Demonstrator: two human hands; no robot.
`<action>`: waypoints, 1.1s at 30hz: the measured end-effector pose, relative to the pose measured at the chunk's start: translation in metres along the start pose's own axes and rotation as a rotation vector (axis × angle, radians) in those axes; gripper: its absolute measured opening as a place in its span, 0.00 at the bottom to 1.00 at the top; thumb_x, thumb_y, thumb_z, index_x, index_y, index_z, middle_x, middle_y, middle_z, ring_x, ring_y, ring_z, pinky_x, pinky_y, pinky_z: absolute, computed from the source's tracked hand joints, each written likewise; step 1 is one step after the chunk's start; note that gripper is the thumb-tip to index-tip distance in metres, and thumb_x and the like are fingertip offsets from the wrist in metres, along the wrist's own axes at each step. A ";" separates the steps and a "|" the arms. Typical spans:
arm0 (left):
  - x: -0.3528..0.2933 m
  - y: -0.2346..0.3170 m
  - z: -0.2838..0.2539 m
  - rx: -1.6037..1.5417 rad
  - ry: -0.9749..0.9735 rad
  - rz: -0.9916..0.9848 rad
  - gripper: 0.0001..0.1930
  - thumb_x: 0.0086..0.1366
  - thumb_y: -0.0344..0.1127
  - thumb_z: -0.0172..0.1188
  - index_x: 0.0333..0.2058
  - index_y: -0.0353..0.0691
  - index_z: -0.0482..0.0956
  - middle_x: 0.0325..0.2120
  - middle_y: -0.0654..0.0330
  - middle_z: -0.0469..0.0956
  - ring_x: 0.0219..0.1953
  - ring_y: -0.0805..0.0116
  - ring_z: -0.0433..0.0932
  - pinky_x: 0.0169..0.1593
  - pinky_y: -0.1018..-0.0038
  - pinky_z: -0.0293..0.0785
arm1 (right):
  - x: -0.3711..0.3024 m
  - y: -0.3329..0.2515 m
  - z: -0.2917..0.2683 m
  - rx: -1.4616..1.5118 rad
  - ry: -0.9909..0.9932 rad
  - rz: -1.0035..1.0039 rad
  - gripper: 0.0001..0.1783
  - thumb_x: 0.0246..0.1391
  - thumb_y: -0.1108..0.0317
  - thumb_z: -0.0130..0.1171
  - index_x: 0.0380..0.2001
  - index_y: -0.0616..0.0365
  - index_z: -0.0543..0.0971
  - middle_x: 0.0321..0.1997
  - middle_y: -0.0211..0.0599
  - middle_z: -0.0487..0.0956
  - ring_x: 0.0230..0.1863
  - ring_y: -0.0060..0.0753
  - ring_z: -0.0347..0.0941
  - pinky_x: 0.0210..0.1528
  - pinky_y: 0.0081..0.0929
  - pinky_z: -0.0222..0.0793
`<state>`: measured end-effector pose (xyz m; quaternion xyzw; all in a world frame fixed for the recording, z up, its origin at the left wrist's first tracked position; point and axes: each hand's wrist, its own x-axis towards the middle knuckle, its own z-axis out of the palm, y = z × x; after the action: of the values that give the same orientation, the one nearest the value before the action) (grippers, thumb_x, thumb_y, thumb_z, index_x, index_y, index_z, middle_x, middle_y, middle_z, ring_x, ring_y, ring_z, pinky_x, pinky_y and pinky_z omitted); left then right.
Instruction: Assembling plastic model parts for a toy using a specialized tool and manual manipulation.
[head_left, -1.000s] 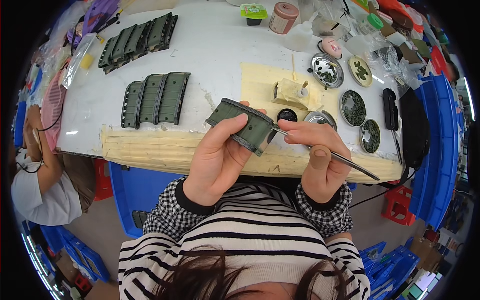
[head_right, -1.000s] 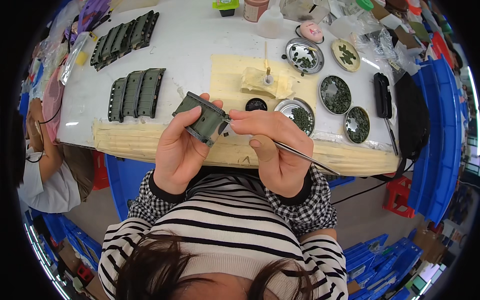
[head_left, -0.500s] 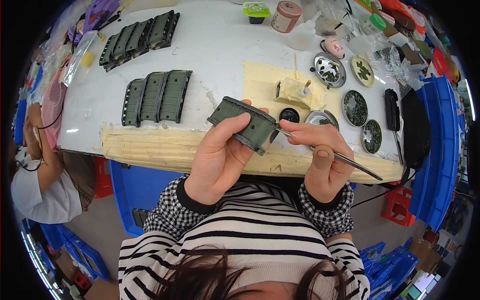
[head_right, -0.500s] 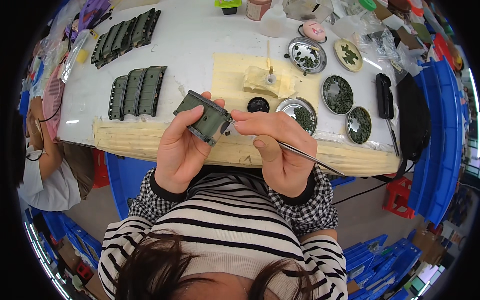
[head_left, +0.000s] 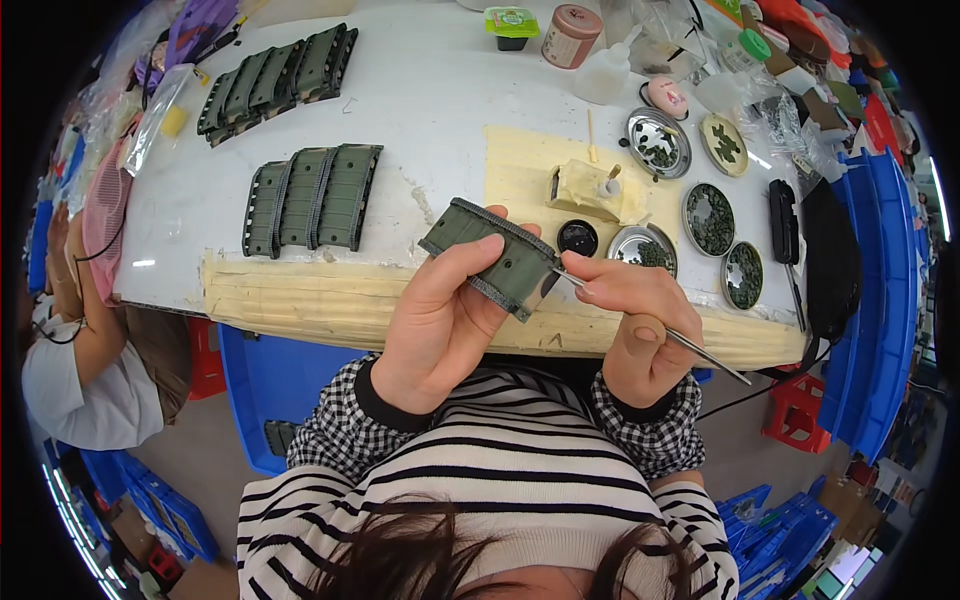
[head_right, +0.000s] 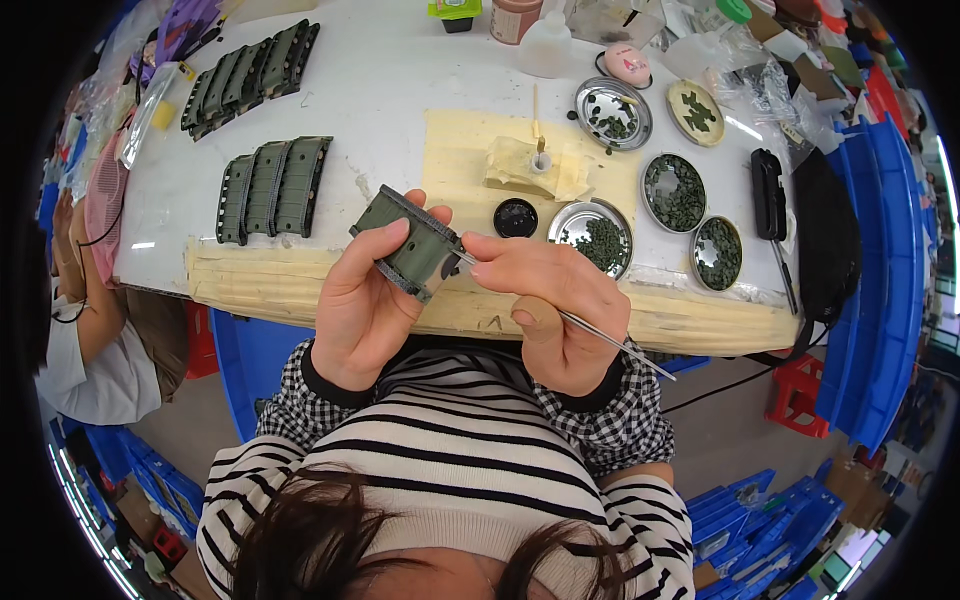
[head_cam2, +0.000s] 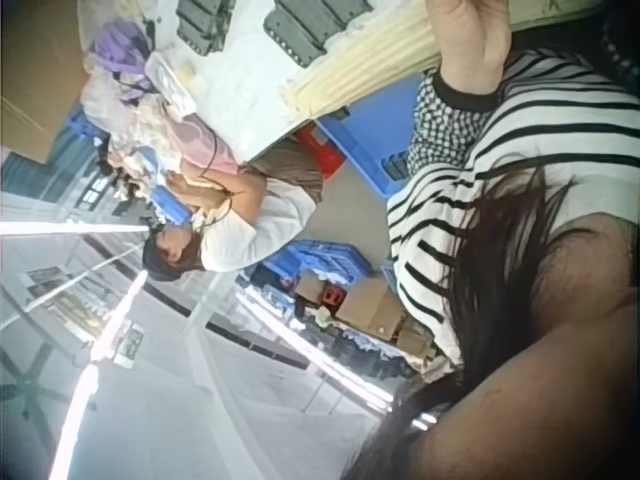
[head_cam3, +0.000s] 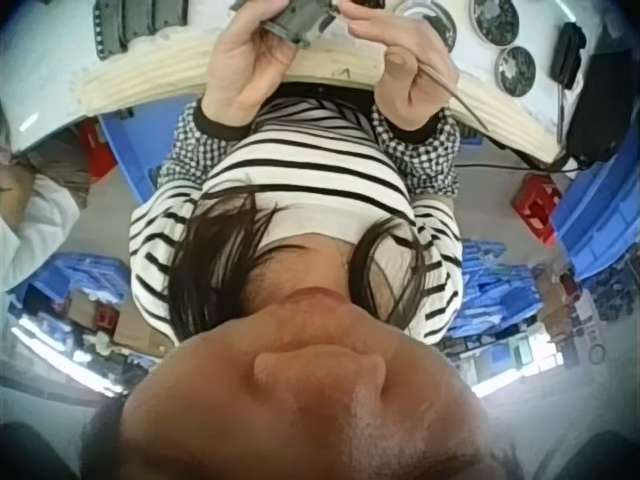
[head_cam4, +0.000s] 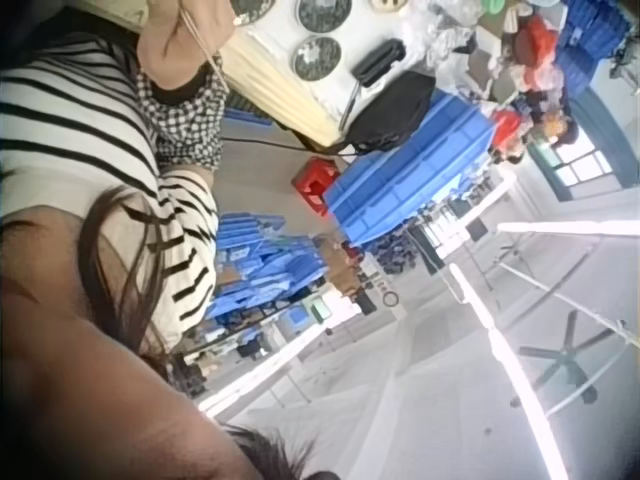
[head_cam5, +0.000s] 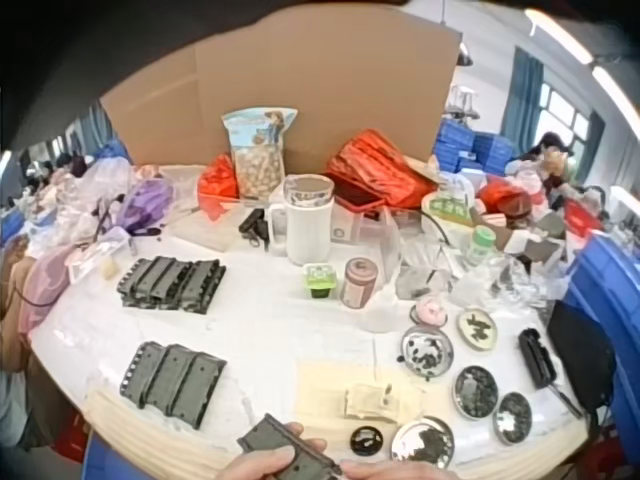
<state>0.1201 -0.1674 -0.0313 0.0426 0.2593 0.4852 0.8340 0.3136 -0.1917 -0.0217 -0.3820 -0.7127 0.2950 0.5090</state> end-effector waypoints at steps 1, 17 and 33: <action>0.000 0.000 0.000 0.001 -0.010 -0.002 0.17 0.65 0.28 0.53 0.52 0.34 0.68 0.48 0.49 0.74 0.49 0.65 0.76 0.51 0.72 0.77 | 0.000 0.000 0.000 0.003 -0.002 -0.002 0.10 0.57 0.75 0.51 0.39 0.65 0.79 0.44 0.49 0.81 0.44 0.41 0.79 0.46 0.28 0.73; 0.000 0.000 0.002 0.047 0.010 0.006 0.17 0.65 0.29 0.53 0.53 0.36 0.68 0.47 0.50 0.75 0.47 0.65 0.77 0.49 0.71 0.77 | 0.001 -0.004 -0.001 -0.030 -0.020 -0.014 0.10 0.60 0.72 0.50 0.39 0.65 0.79 0.43 0.50 0.81 0.43 0.44 0.80 0.45 0.30 0.75; -0.001 0.000 0.002 0.047 0.006 0.011 0.18 0.64 0.29 0.54 0.53 0.36 0.68 0.46 0.49 0.75 0.47 0.63 0.77 0.50 0.69 0.77 | 0.003 -0.008 -0.003 -0.079 -0.063 -0.089 0.09 0.58 0.76 0.52 0.39 0.67 0.78 0.42 0.52 0.80 0.44 0.46 0.80 0.44 0.31 0.76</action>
<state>0.1202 -0.1680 -0.0288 0.0621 0.2728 0.4835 0.8294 0.3136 -0.1932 -0.0123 -0.3601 -0.7559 0.2555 0.4834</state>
